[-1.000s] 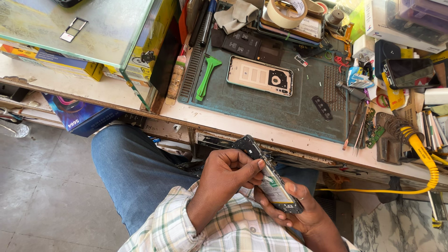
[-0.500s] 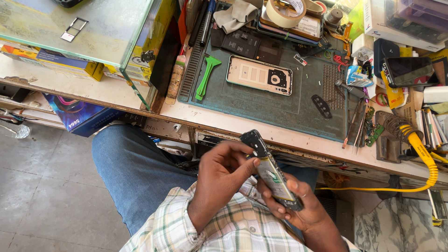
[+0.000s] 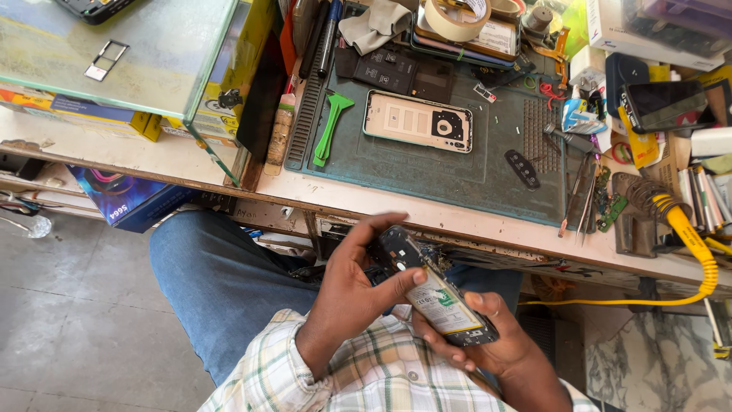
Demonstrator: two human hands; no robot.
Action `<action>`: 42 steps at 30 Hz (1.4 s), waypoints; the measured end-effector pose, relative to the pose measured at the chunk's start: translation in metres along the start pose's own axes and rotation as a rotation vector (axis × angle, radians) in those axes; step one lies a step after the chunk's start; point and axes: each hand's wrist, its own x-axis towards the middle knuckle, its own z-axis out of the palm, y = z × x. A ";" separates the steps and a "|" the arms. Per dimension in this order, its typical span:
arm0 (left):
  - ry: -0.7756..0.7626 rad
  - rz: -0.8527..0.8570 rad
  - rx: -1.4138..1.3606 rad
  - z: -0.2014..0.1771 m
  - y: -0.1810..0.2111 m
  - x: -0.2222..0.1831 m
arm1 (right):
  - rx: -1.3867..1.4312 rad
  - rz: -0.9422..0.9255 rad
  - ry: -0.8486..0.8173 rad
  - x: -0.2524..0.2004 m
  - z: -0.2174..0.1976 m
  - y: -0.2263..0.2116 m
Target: The person uses a metal prying tool to separate the screen from the smartphone frame, then removes the back cover to expose the internal battery and components. The person handles the phone and tools throughout the clip.
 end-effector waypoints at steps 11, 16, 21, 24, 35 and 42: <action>-0.564 0.107 0.377 -0.027 0.056 0.028 | -0.535 0.083 -0.075 -0.008 -0.001 -0.055; -0.619 0.254 0.412 -0.022 0.061 0.036 | -0.713 0.112 -0.069 -0.002 0.021 -0.082; -0.488 0.399 0.527 -0.017 0.044 0.036 | -1.204 -0.240 0.358 -0.009 0.025 -0.112; -0.400 0.426 0.474 -0.015 0.042 0.044 | -1.669 -0.536 1.022 -0.022 0.020 -0.133; -0.226 0.773 0.913 -0.012 0.041 0.094 | -1.870 -0.184 1.541 -0.028 -0.009 -0.161; -0.234 0.768 0.987 -0.014 0.028 0.103 | -1.692 -0.213 1.416 -0.040 -0.039 -0.169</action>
